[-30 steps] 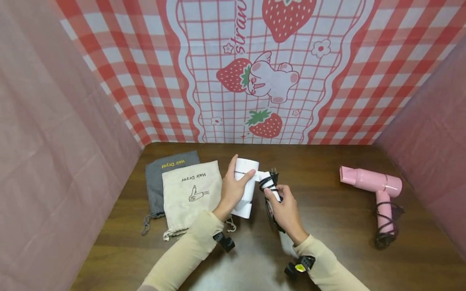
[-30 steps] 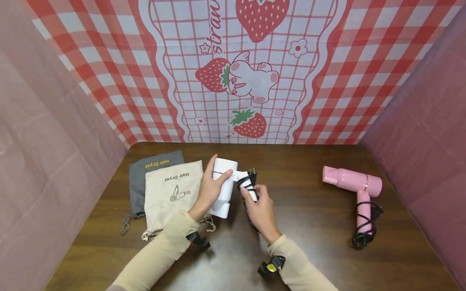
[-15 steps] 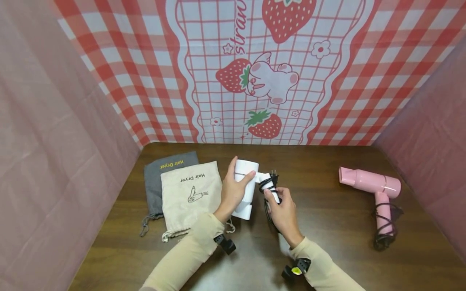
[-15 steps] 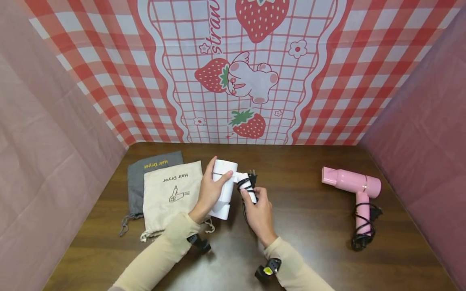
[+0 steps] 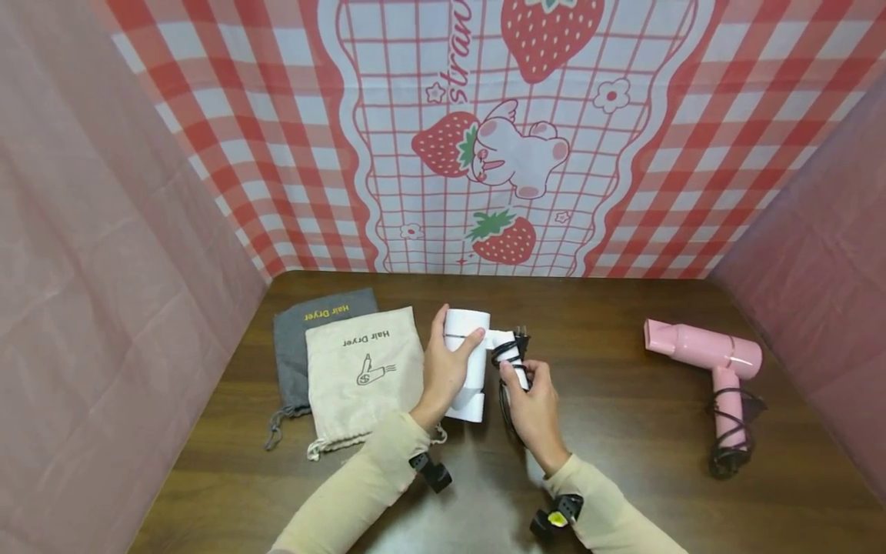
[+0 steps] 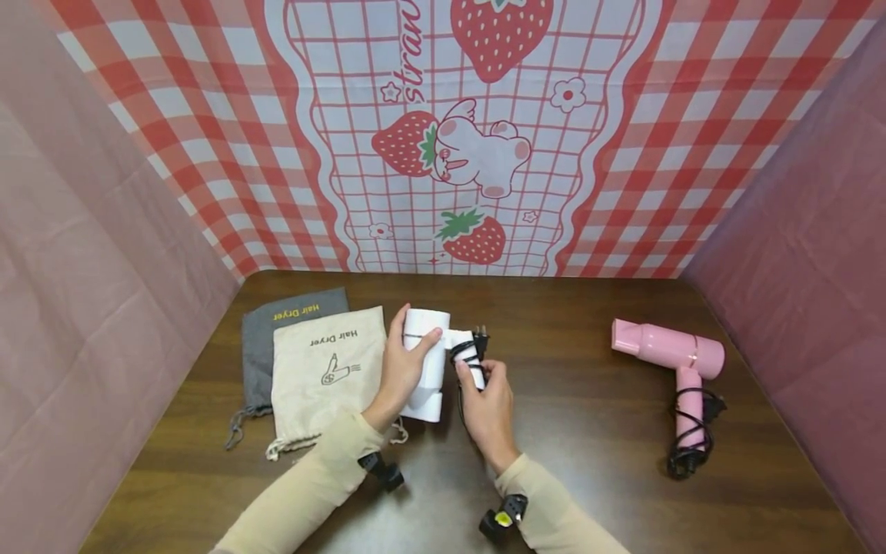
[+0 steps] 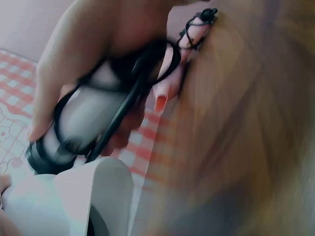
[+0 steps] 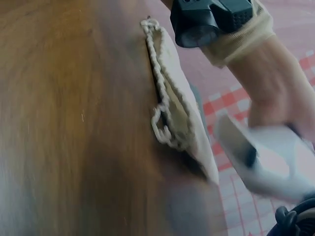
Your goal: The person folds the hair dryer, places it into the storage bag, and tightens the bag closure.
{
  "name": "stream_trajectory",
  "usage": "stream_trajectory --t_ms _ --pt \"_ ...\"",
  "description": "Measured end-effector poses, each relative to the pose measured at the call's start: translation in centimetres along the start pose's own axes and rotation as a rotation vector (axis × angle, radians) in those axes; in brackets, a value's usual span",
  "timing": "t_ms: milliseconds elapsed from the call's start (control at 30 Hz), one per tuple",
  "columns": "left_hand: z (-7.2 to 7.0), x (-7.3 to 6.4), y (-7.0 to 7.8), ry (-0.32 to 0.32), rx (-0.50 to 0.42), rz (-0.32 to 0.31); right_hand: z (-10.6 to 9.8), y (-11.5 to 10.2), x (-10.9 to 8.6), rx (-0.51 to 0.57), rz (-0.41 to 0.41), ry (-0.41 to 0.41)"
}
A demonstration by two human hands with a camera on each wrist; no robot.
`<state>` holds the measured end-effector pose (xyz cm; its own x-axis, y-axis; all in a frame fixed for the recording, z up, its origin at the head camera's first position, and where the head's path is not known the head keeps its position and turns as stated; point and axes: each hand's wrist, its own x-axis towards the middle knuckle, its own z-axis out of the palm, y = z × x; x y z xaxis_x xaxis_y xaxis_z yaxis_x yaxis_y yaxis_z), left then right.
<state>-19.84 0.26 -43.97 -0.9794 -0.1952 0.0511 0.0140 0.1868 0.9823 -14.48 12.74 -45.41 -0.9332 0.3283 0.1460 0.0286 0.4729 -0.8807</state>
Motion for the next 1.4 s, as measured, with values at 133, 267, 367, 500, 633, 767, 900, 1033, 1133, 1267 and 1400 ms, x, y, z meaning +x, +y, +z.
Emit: stream_trajectory --t_ms 133,267,367,500,633,767,900,1033,1133,1267,1400 --pt "0.8 -0.6 0.0 0.037 -0.070 -0.037 0.6 0.2 -0.3 0.037 -0.016 0.041" --pt "1.3 -1.3 0.1 0.070 -0.061 -0.063 1.0 0.4 -0.4 0.063 -0.037 0.082" --pt "1.4 -1.4 0.1 0.076 -0.044 -0.071 1.0 0.3 -0.3 0.066 -0.045 0.090" --pt "1.3 -1.4 0.1 0.068 -0.036 -0.073 1.0 0.4 -0.3 0.066 -0.035 0.071" --pt "1.3 -1.2 0.1 0.062 -0.048 -0.069 0.8 0.4 -0.2 0.058 -0.038 0.029" --pt "1.2 -1.0 0.0 0.056 -0.101 -0.081 0.4 0.4 0.2 0.030 -0.072 -0.025" --pt "1.2 -0.8 -0.1 0.060 -0.169 -0.083 -0.1 0.3 0.6 0.013 -0.092 -0.088" --pt "1.3 -0.9 -0.2 0.072 -0.224 -0.100 -0.6 0.5 0.7 -0.002 -0.106 -0.153" --pt "1.6 -1.2 -0.3 0.078 -0.248 -0.118 -1.0 0.7 0.7 -0.012 -0.104 -0.176" --pt "1.7 -1.2 -0.4 0.090 -0.248 -0.122 -1.1 0.9 0.6 -0.007 -0.079 -0.164" --pt "1.7 -1.1 -0.5 0.111 -0.237 -0.117 -1.1 0.8 0.7 -0.003 -0.059 -0.146"
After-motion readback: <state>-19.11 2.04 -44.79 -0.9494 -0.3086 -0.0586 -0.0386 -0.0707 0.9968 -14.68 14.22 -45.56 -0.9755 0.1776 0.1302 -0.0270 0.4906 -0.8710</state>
